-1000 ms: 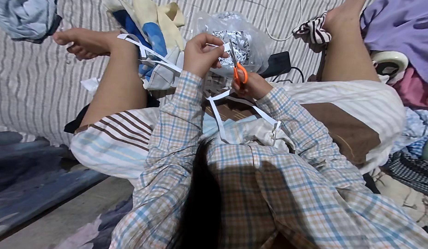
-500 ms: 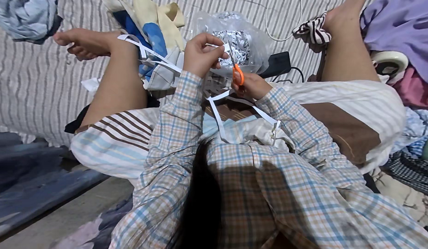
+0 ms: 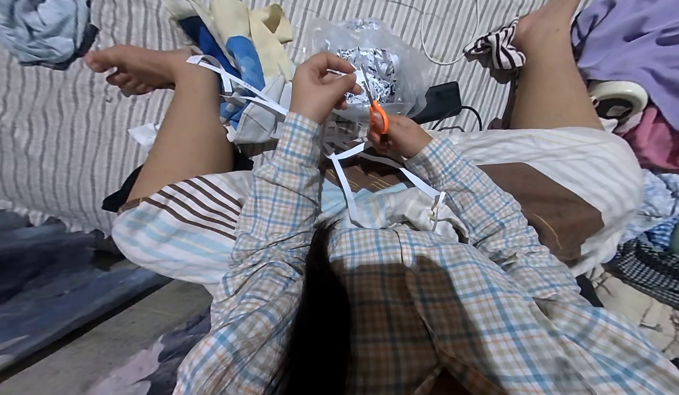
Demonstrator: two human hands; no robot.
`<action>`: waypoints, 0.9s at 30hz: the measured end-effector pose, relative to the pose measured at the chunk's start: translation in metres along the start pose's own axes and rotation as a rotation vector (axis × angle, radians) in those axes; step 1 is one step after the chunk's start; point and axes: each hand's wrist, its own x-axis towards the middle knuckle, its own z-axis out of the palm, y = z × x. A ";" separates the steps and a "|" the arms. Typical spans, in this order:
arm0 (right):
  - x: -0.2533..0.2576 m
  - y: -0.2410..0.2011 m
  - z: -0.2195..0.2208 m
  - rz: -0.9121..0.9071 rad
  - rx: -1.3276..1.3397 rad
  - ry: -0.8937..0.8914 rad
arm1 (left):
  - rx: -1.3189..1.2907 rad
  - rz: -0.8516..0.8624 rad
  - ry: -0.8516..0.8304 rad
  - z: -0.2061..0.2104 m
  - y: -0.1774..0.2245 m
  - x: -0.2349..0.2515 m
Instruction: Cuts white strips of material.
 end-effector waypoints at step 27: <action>-0.001 -0.004 0.002 -0.029 0.010 0.094 | 0.012 -0.017 0.000 -0.003 0.001 0.000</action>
